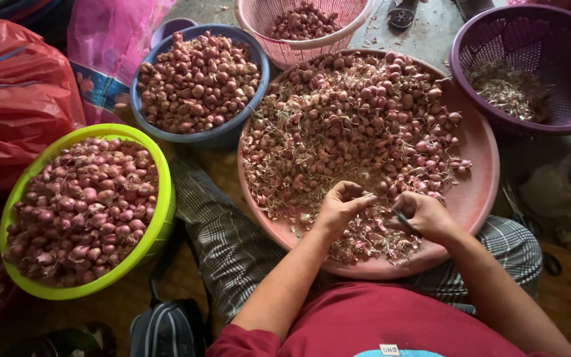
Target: The person sits on the floor trimming dried roots and stems off shallots with scissors, working one shallot at a time from a large pink tray. Trimmed shallots are placed into a green basket beside them, while untrimmed shallots fill surrounding baskets.
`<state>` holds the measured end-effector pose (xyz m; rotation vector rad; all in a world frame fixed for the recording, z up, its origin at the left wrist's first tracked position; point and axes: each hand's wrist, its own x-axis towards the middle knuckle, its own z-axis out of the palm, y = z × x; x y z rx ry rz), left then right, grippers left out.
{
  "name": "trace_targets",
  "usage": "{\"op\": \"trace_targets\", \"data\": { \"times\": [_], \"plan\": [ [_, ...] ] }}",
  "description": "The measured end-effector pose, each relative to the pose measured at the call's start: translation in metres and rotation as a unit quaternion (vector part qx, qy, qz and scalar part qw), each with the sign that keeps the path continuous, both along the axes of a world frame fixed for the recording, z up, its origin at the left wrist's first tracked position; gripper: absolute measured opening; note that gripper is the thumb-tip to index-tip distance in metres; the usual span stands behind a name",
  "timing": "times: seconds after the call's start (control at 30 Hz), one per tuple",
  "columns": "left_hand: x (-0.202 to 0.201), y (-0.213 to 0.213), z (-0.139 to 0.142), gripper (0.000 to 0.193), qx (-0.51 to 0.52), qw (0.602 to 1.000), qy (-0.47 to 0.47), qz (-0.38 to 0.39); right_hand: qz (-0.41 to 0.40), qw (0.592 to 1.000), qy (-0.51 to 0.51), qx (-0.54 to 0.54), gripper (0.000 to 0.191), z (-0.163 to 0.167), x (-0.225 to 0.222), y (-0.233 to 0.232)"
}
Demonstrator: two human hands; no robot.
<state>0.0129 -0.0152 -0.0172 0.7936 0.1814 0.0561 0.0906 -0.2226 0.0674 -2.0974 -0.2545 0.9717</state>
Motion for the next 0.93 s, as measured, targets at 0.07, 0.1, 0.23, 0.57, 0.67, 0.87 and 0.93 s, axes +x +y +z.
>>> {"op": "trace_targets", "data": {
  "times": [0.07,0.1,0.23,0.57,0.67,0.87,0.93],
  "plan": [
    [0.002,0.002,-0.001,0.030,-0.056,0.998,0.011,-0.005,-0.051,0.998,-0.029,0.007,0.050,0.008,0.006,-0.004],
    [0.005,0.004,-0.001,0.027,-0.067,0.997,0.025,-0.007,-0.076,0.996,-0.045,0.011,0.052,0.011,0.009,-0.004],
    [0.024,-0.003,0.002,0.017,0.134,0.986,0.095,0.001,-0.135,0.979,-0.037,0.145,0.053,0.015,0.025,-0.015],
    [0.062,-0.017,0.008,0.023,0.762,0.639,-0.100,0.041,-0.113,0.983,-0.097,0.105,0.052,-0.015,0.020,-0.031],
    [0.054,-0.003,-0.007,0.019,0.552,0.833,0.049,0.011,-0.096,0.984,-0.088,0.120,0.052,-0.011,0.015,-0.031],
    [0.030,0.011,-0.029,0.015,0.120,0.989,0.079,-0.042,0.033,0.996,-0.080,-0.013,0.056,-0.016,0.009,-0.011],
    [0.024,0.011,-0.031,0.018,0.115,0.991,0.051,-0.053,0.071,0.994,-0.086,-0.013,0.060,-0.028,0.009,-0.007]
  ]
}}
